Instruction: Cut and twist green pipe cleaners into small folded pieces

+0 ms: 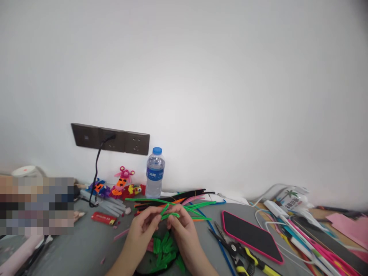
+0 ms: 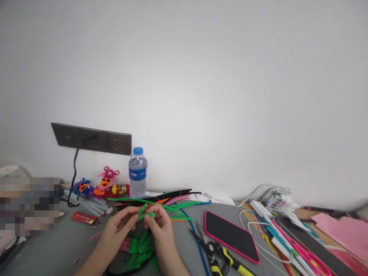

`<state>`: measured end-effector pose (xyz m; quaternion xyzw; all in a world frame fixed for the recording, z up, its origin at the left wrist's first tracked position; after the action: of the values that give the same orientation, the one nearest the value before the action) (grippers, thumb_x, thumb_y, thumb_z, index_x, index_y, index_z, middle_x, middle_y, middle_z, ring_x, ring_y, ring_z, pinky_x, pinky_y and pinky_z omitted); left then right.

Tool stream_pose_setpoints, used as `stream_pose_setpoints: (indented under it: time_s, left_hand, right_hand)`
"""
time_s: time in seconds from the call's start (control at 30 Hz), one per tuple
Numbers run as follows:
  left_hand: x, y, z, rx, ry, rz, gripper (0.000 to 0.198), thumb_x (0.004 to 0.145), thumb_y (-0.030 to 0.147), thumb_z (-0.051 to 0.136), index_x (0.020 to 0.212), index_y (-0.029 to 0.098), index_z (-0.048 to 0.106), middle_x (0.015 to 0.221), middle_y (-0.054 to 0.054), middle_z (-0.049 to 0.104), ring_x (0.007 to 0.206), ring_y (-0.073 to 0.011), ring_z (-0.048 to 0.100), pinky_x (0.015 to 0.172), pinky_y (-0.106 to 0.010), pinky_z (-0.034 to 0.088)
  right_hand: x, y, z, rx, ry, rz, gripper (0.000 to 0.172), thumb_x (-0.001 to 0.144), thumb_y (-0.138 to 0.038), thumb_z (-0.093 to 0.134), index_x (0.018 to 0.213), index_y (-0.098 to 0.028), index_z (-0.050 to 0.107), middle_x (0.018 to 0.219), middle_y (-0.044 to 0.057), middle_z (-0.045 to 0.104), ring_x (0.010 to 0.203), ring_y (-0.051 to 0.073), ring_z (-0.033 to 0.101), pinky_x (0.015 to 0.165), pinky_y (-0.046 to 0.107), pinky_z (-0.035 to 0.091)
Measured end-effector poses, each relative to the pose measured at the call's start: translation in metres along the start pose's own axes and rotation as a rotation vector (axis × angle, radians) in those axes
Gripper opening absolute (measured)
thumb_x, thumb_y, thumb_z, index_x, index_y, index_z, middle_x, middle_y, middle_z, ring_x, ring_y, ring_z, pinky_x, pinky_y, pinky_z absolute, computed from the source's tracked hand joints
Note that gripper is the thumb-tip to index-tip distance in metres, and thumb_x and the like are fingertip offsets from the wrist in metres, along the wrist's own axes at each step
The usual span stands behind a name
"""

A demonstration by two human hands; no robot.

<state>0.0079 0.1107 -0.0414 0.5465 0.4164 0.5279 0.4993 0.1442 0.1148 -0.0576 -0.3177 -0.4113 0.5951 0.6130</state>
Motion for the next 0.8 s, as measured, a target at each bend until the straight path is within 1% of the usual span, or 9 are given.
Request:
stream_pose_setpoints:
  time_s: [0.07, 0.13, 0.27, 0.37, 0.5, 0.6, 0.7, 0.8]
  left_hand:
    - [0.000, -0.002, 0.000, -0.037, 0.008, 0.008, 0.026, 0.082, 0.038, 0.063, 0.100, 0.020, 0.069, 0.078, -0.002, 0.066, 0.067, -0.0161, 0.058, 0.058, -0.022, 0.048]
    - [0.000, -0.002, 0.000, -0.031, 0.007, 0.022, 0.027, 0.083, 0.038, 0.062, 0.102, 0.019, 0.068, 0.079, -0.002, 0.066, 0.065, -0.0157, 0.057, 0.056, -0.021, 0.046]
    - [-0.001, 0.000, 0.001, 0.067, -0.010, 0.021, 0.028, 0.083, 0.039, 0.061, 0.098, 0.018, 0.071, 0.073, -0.002, 0.066, 0.058, -0.0143, 0.052, 0.052, -0.021, 0.043]
    - [-0.002, 0.003, 0.001, 0.116, -0.011, 0.016, 0.029, 0.083, 0.040, 0.059, 0.096, 0.018, 0.073, 0.072, -0.003, 0.068, 0.060, -0.0159, 0.054, 0.053, -0.022, 0.044]
    - [-0.001, 0.007, 0.001, 0.159, -0.020, 0.022, 0.029, 0.083, 0.040, 0.058, 0.093, 0.018, 0.074, 0.069, -0.003, 0.069, 0.058, -0.0159, 0.055, 0.053, -0.022, 0.044]
    - [0.000, 0.009, 0.002, 0.178, -0.027, 0.031, 0.028, 0.083, 0.038, 0.059, 0.091, 0.018, 0.075, 0.072, -0.004, 0.071, 0.060, -0.0168, 0.057, 0.053, -0.022, 0.044]
    - [0.000, 0.011, 0.002, 0.176, -0.025, 0.050, 0.025, 0.082, 0.037, 0.060, 0.088, 0.019, 0.076, 0.080, -0.006, 0.074, 0.067, -0.0190, 0.062, 0.057, -0.023, 0.048]
    - [0.001, 0.011, 0.003, 0.165, -0.025, 0.051, 0.024, 0.082, 0.035, 0.061, 0.088, 0.019, 0.077, 0.079, -0.006, 0.074, 0.067, -0.0193, 0.063, 0.060, -0.025, 0.050]
  right_hand:
    - [0.000, 0.001, -0.002, -0.023, 0.029, -0.004, 0.023, 0.071, -0.038, 0.077, 0.078, -0.022, 0.064, 0.066, -0.004, 0.056, 0.058, 0.011, 0.047, 0.056, 0.022, 0.036]
    - [0.000, 0.000, -0.004, -0.046, 0.065, -0.022, 0.023, 0.071, -0.038, 0.077, 0.077, -0.021, 0.063, 0.065, -0.003, 0.056, 0.061, 0.013, 0.048, 0.058, 0.023, 0.038]
    - [0.000, -0.007, -0.006, -0.095, 0.106, -0.079, 0.020, 0.072, -0.037, 0.076, 0.076, -0.021, 0.063, 0.074, 0.000, 0.060, 0.069, 0.016, 0.052, 0.064, 0.025, 0.042]
    - [0.000, -0.011, -0.006, -0.119, 0.125, -0.102, 0.019, 0.071, -0.035, 0.076, 0.075, -0.021, 0.064, 0.077, 0.001, 0.063, 0.074, 0.017, 0.055, 0.069, 0.026, 0.044]
    - [0.001, -0.015, -0.007, -0.108, 0.152, -0.113, 0.022, 0.067, -0.036, 0.079, 0.069, -0.021, 0.063, 0.083, 0.003, 0.067, 0.080, 0.020, 0.060, 0.073, 0.029, 0.046]
    - [0.001, -0.016, -0.007, -0.109, 0.155, -0.115, 0.023, 0.066, -0.035, 0.080, 0.067, -0.021, 0.062, 0.083, 0.003, 0.069, 0.080, 0.021, 0.062, 0.073, 0.030, 0.047]
    - [0.001, -0.016, -0.008, -0.121, 0.169, -0.136, 0.025, 0.065, -0.035, 0.081, 0.064, -0.021, 0.061, 0.077, 0.002, 0.068, 0.075, 0.019, 0.062, 0.071, 0.029, 0.047]
    - [0.001, -0.017, -0.009, -0.139, 0.183, -0.150, 0.026, 0.065, -0.036, 0.081, 0.062, -0.021, 0.059, 0.073, 0.001, 0.067, 0.072, 0.019, 0.060, 0.069, 0.029, 0.046]
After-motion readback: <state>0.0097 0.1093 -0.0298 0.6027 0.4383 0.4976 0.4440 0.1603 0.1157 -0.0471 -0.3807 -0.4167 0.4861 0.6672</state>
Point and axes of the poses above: each hand's wrist, its own x-axis towards the middle knuckle, its own z-axis out of the palm, y = z × x, the point moved 5 cm from there along x, towards the middle knuckle
